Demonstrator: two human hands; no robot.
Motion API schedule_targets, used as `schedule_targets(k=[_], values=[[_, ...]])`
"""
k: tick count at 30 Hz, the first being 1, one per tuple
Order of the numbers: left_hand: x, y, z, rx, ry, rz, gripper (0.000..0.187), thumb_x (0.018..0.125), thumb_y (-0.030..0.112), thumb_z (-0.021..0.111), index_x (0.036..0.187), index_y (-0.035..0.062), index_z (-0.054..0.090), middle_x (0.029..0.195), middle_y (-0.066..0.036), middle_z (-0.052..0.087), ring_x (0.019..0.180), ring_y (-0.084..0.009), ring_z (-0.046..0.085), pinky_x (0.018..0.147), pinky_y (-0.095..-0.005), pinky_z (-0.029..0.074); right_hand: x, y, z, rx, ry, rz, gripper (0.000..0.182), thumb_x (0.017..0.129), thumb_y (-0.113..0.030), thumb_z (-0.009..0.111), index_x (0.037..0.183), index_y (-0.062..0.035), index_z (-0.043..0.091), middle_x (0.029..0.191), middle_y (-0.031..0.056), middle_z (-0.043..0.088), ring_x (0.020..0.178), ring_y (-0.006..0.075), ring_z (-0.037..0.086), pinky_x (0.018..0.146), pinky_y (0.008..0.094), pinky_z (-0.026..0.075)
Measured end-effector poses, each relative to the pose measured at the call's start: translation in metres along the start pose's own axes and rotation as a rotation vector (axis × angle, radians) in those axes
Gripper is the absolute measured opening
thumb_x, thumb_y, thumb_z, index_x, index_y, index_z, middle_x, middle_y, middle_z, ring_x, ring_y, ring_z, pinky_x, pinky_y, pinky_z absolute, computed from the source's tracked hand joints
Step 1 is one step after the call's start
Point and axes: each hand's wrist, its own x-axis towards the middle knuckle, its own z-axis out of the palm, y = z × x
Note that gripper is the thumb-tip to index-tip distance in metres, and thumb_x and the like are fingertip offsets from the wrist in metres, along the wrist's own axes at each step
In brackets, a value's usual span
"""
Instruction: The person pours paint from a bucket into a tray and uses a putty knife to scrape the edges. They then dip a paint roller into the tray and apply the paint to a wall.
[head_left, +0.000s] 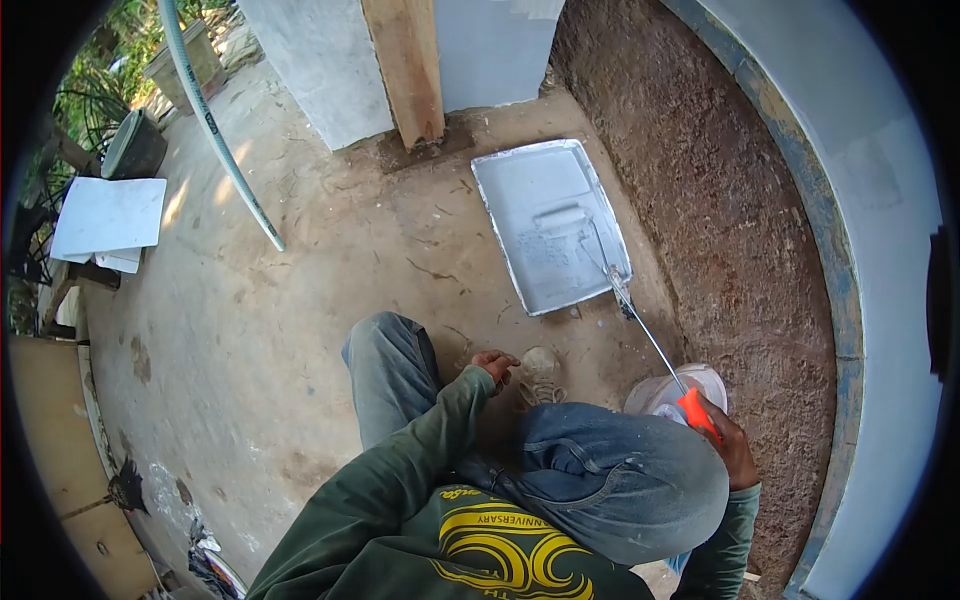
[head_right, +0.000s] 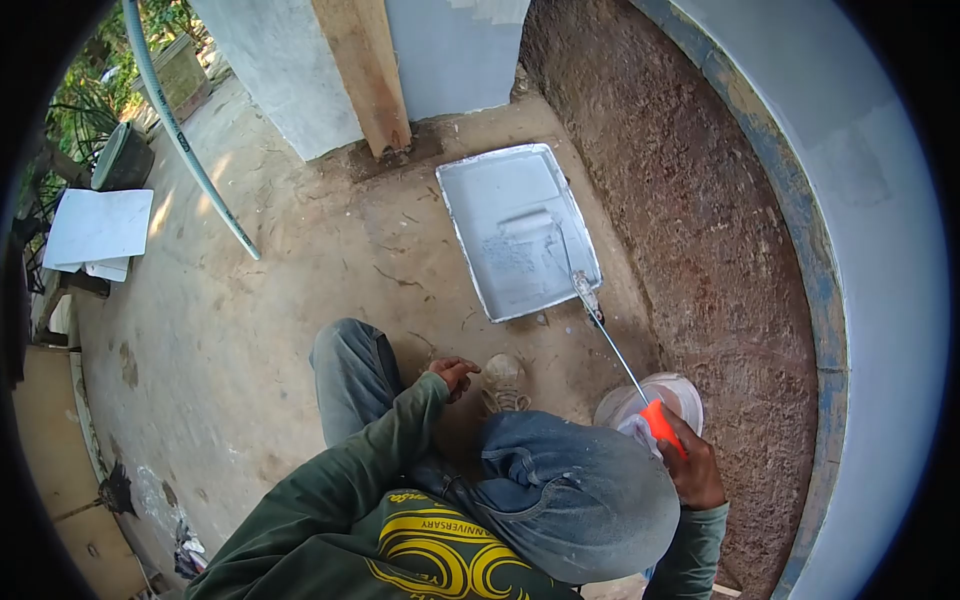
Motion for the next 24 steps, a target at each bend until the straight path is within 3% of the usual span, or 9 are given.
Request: schedule_targets(k=[3,4,5,7,8,9,16,21,24], values=[[0.002,0.001,0.002,0.045,0.001,0.029,0.022,0.092,0.025,0.060,0.100,0.0094,0.071,0.062,-0.004,0.059,0.041,-0.0118,0.047,0.038,-0.0277,0.036,-0.004,-0.006,-0.005,0.008,-0.012,0.037,0.050,0.096,-0.026,0.055,0.140,-0.0045,0.047,0.091,0.0159,0.067,0.062,0.0173,0.058,0.063,0.0342,0.051],[0.003,0.001,0.005,0.077,0.006,0.023,0.022,0.092,0.026,0.060,0.101,0.0095,0.072,0.063,-0.005,0.059,0.042,-0.0120,0.048,0.039,-0.0277,0.036,-0.001,-0.011,-0.005,-0.015,-0.053,0.122,0.050,0.096,-0.027,0.056,0.139,-0.0037,0.048,0.099,0.0203,0.068,0.074,0.0249,0.066,0.071,0.0377,0.053],[0.006,-0.002,0.008,0.110,0.009,0.019,0.023,0.091,0.027,0.061,0.101,0.0096,0.072,0.064,-0.005,0.060,0.043,-0.0121,0.049,0.039,-0.0277,0.037,0.001,-0.009,0.003,-0.014,-0.030,0.120,0.050,0.096,-0.027,0.056,0.139,-0.0037,0.048,0.099,0.0203,0.068,0.074,0.0249,0.066,0.071,0.0377,0.053],[0.009,-0.009,0.008,0.216,-0.005,0.064,0.023,0.090,0.026,0.061,0.102,0.0092,0.072,0.065,-0.005,0.061,0.045,-0.0130,0.051,0.042,-0.0278,0.040,0.010,-0.003,0.026,-0.095,0.150,-0.127,0.051,0.095,-0.029,0.057,0.137,-0.0024,0.048,0.111,0.0242,0.066,0.097,0.0341,0.068,0.082,0.0401,0.052],[0.006,-0.009,0.007,0.257,0.007,0.090,0.024,0.090,0.026,0.061,0.103,0.0089,0.072,0.065,-0.005,0.062,0.046,-0.0132,0.052,0.043,-0.0277,0.041,0.005,-0.010,0.026,0.019,0.096,-0.023,0.052,0.094,-0.031,0.057,0.135,-0.0006,0.049,0.123,0.0254,0.061,0.115,0.0396,0.060,0.092,0.0417,0.049],[0.001,-0.010,0.005,0.231,0.015,0.116,0.024,0.090,0.025,0.061,0.103,0.0085,0.071,0.066,-0.005,0.062,0.048,-0.0133,0.053,0.044,-0.0275,0.042,-0.002,-0.003,0.030,0.020,0.111,-0.047,0.052,0.094,-0.031,0.057,0.135,-0.0006,0.049,0.123,0.0254,0.061,0.115,0.0396,0.060,0.092,0.0417,0.049],[0.004,-0.012,0.009,0.167,-0.002,0.227,0.024,0.086,0.026,0.065,0.101,0.0083,0.072,0.066,-0.006,0.063,0.055,-0.0148,0.057,0.050,-0.0304,0.045,0.007,0.010,0.041,0.073,0.274,-0.281,0.053,0.095,-0.032,0.059,0.135,0.0000,0.050,0.115,0.0210,0.065,0.103,0.0313,0.064,0.086,0.0383,0.050],[-0.002,0.009,0.026,0.099,-0.090,0.315,0.021,0.091,0.026,0.063,0.099,0.0089,0.071,0.062,-0.002,0.059,0.047,-0.0092,0.049,0.042,-0.0255,0.035,-0.013,0.011,0.049,0.069,0.444,-0.282,0.052,0.095,-0.031,0.059,0.136,-0.0006,0.050,0.106,0.0173,0.068,0.092,0.0253,0.067,0.079,0.0353,0.051],[-0.027,0.053,0.037,0.048,-0.142,0.373,0.021,0.092,0.028,0.063,0.099,0.0089,0.071,0.060,0.000,0.056,0.044,-0.0078,0.046,0.041,-0.0252,0.032,0.008,-0.040,0.028,0.369,0.323,0.004,0.051,0.095,-0.028,0.058,0.139,-0.0022,0.049,0.088,0.0049,0.060,0.067,0.0084,0.051,0.061,0.0245,0.044]])
